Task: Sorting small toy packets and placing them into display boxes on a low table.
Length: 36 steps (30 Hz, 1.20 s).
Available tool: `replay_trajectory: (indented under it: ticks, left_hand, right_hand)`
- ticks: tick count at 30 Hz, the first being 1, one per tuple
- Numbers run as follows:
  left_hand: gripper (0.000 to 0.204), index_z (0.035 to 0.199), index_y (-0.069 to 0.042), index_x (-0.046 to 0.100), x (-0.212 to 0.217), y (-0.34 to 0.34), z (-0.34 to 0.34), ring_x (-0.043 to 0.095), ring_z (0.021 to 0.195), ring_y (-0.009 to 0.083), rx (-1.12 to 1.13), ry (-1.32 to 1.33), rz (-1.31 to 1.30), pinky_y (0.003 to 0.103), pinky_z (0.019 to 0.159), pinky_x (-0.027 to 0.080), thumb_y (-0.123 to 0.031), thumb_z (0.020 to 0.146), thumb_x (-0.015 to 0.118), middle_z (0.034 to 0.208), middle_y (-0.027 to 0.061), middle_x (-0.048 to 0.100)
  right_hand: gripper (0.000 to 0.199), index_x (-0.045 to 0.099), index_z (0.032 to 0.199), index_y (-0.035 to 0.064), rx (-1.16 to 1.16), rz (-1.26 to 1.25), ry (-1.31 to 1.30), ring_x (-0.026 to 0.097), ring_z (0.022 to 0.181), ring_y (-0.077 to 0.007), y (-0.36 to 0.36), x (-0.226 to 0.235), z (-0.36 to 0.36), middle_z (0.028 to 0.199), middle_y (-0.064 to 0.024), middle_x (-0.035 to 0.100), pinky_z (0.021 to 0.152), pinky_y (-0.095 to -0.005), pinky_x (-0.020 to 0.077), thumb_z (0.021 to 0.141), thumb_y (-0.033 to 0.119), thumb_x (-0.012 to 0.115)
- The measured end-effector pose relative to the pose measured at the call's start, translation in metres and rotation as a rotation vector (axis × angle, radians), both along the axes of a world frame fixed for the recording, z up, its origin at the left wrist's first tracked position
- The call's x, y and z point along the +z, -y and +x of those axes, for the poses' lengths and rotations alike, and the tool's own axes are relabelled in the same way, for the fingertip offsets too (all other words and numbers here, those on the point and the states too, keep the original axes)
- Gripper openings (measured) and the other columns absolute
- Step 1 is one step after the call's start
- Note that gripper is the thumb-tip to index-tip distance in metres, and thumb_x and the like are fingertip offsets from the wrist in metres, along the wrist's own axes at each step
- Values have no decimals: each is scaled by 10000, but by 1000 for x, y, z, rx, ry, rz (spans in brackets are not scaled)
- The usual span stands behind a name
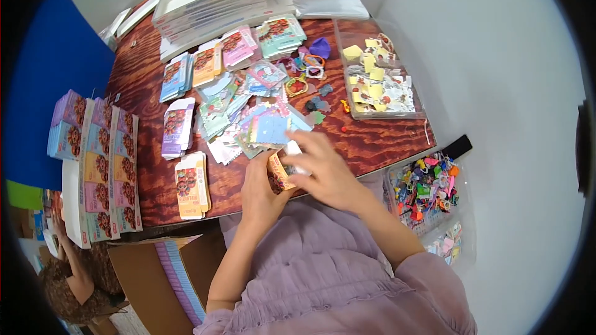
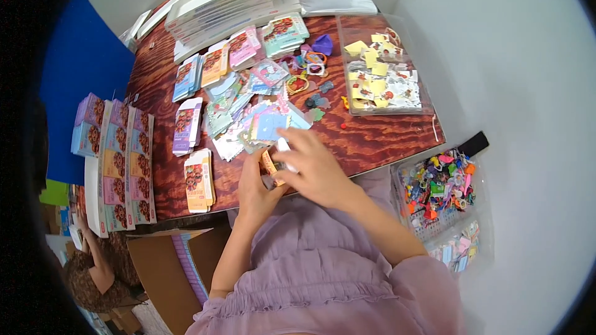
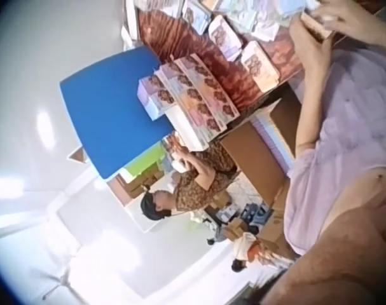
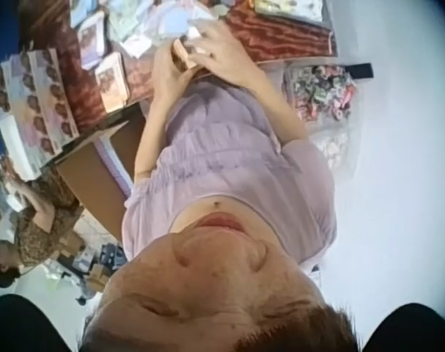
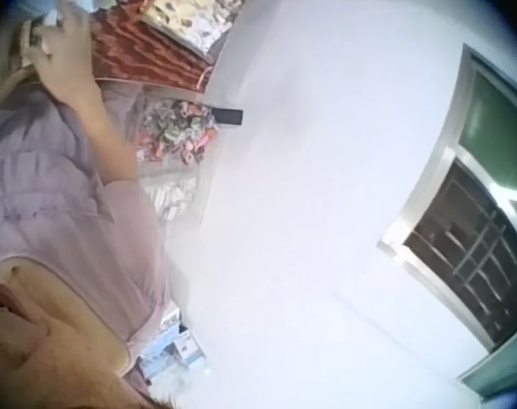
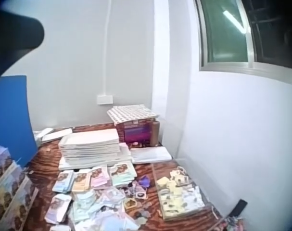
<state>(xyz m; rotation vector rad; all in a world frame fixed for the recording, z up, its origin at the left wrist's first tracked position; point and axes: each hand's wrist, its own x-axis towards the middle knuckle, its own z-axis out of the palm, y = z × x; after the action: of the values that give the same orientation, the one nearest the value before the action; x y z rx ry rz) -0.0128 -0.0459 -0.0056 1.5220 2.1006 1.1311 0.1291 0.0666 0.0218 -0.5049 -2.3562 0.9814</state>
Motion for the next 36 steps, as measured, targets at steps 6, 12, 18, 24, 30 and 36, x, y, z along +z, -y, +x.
replay_trajectory:
  ticks: [6,12,18,24,30,36]
  left_hand:
    - [725,1284,-34,494,-6,-12,4,591,1046,300,-14,257,-14,385,878,500,-105,668,870,1138,135,574]
    - [821,1298,-4,492,3,-29,6,616,1069,266,-159,411,-145,366,918,493,-177,628,934,1171,149,609]
    - [827,1308,-9,491,-6,-43,12,610,1086,268,-174,396,-178,373,930,486,-214,640,932,1189,156,608]
    - [846,1344,-14,474,-12,-48,15,596,1072,205,-169,335,-166,340,922,485,-192,654,928,1165,116,612]
    - [841,1342,-9,468,-12,-47,13,591,1133,263,-192,397,-207,371,953,475,-223,667,921,1242,161,580]
    - [865,1362,2,451,-21,-40,8,584,1148,267,-218,464,-177,372,960,473,-207,667,920,1242,167,579]
  right_hand:
    - [188,696,1015,30,71,-318,49,493,1255,-318,-6,7,20,1339,-176,537,1016,-395,410,867,146,697]
    - [159,690,907,-9,-559,-386,-66,580,728,-102,-94,-7,88,760,-39,645,653,-280,468,930,138,634]
    - [117,689,925,-4,-778,63,192,642,778,-287,-196,-30,131,837,-145,668,706,-372,492,854,66,628]
    - [85,665,873,63,-482,187,481,545,1093,-320,-201,-31,125,1002,-118,625,916,-422,452,804,19,641]
    - [78,629,860,23,-487,-54,195,583,979,-307,-208,-37,138,961,-126,628,860,-380,457,822,66,682]
    - [82,659,902,-20,-596,-446,-12,558,669,-73,-212,-39,137,728,-7,626,604,-247,435,829,17,650]
